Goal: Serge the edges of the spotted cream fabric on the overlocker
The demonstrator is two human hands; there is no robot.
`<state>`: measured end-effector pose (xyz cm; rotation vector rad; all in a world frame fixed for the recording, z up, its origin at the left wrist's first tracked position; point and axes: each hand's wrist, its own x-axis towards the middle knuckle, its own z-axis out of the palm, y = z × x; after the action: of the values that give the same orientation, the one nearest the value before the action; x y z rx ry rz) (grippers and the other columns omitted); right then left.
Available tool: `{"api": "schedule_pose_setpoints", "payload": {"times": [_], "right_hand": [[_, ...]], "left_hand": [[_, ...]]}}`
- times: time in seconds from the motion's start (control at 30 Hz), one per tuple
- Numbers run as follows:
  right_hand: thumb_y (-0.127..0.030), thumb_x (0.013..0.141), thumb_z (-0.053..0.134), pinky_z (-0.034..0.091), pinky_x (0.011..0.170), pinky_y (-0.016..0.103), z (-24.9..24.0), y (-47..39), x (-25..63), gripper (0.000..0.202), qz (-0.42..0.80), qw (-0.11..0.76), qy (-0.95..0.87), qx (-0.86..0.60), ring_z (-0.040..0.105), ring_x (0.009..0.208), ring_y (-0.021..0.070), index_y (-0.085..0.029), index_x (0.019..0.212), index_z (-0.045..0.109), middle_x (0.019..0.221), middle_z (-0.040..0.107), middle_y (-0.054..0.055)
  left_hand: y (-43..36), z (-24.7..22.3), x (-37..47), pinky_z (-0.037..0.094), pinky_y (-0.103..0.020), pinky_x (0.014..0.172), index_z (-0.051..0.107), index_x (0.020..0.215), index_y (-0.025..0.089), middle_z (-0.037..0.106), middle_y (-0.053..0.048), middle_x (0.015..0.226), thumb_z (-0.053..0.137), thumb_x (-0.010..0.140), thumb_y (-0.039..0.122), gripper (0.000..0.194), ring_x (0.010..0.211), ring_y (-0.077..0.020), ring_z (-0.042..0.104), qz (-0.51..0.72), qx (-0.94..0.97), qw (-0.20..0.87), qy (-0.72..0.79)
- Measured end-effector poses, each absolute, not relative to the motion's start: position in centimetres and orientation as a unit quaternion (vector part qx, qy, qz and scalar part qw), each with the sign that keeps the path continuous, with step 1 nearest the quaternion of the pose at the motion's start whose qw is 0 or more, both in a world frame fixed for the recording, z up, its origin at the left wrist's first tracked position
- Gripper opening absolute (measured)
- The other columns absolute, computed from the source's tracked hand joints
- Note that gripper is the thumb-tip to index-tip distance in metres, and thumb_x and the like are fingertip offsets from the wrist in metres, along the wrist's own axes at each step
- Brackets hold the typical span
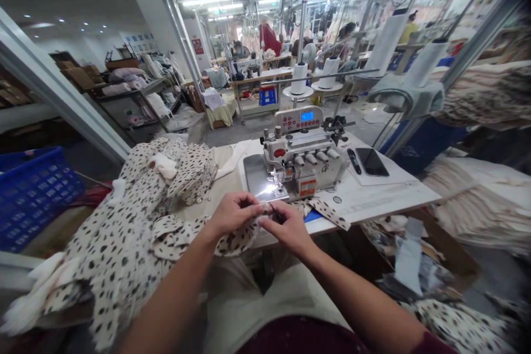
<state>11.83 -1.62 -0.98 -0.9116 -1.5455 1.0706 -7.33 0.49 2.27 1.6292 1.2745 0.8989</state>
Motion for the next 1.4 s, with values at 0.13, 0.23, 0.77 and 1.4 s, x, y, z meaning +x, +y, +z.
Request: {"api": "schedule_pose_setpoints", "payload": {"times": [0.13,0.23,0.77,1.4], "right_hand": [[-0.034,0.08,0.068,0.041,0.064,0.024,-0.9,-1.5,11.8,0.02,0.421,0.505,-0.635,-0.406,0.052,0.065,0.0137,-0.018,0.069,0.063,0.068,0.06,-0.002],[-0.034,0.08,0.067,0.04,0.06,0.024,-0.9,-1.5,11.8,0.021,0.429,0.501,-0.627,-0.414,0.051,0.061,0.0128,-0.017,0.068,0.064,0.064,0.06,-0.002],[-0.04,0.079,0.069,0.038,0.053,0.022,-1.5,-1.1,12.9,0.026,0.527,0.528,-0.527,-0.407,0.045,0.055,0.0104,-0.016,0.071,0.064,0.061,0.054,-0.003],[-0.048,0.078,0.067,0.039,0.054,0.024,-4.4,1.0,13.6,0.035,0.495,0.563,-0.47,-0.466,0.046,0.054,0.0116,-0.017,0.063,0.059,0.058,0.056,-0.002]], "left_hand": [[0.3,2.2,-7.0,0.046,-0.023,0.061,0.073,0.08,0.014,0.07,-0.004,0.075,0.079,0.073,0.047,0.035,0.065,-0.0124,0.059,0.373,0.643,0.43,0.512],[0.3,2.2,-6.8,0.047,-0.023,0.063,0.073,0.08,0.014,0.071,-0.004,0.076,0.079,0.073,0.046,0.034,0.066,-0.0128,0.061,0.387,0.638,0.434,0.505],[1.8,3.9,-4.6,0.047,-0.022,0.063,0.067,0.089,0.017,0.069,-0.002,0.083,0.077,0.077,0.037,0.025,0.071,-0.0119,0.061,0.358,0.728,0.37,0.453],[-0.1,1.8,-0.8,0.045,-0.041,0.089,0.064,0.115,0.019,0.065,-0.01,0.111,0.061,0.083,0.015,0.032,0.103,-0.0259,0.056,0.227,0.864,-0.049,0.447]]}}
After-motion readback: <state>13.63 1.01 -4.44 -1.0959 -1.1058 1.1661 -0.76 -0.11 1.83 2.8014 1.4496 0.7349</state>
